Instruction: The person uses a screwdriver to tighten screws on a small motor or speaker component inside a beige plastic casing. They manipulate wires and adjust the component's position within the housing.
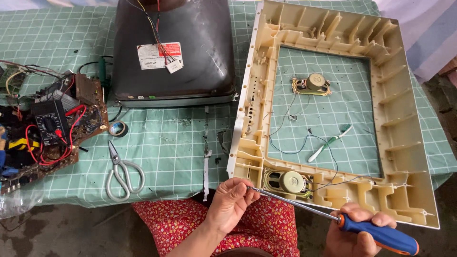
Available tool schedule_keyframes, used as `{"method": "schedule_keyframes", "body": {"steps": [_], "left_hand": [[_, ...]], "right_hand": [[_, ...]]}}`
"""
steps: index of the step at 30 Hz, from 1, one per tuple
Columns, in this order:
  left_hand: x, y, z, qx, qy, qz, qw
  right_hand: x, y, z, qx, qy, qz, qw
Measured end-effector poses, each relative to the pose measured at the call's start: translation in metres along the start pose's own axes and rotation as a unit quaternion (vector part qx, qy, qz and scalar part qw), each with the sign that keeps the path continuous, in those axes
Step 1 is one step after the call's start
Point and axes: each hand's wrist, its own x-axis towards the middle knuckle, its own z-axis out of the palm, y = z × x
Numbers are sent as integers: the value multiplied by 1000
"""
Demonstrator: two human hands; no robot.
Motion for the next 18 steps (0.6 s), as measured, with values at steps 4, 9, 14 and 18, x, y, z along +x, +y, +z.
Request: {"method": "schedule_keyframes", "body": {"steps": [4, 9, 14, 18], "left_hand": [[-1, -3, -1, 7, 0, 2, 1000], [0, -6, -1, 2, 20, -1, 1000], [0, -9, 1, 0, 16, 0, 1000], [1, -11, 1, 0, 16, -3, 1000]], "right_hand": [[-3, 11, -21, -30, -31, -36, 998], [-8, 12, -24, -42, -3, -26, 999], [-5, -2, -11, -9, 4, 12, 1000], [-6, 17, -35, 7, -18, -28, 999]]}}
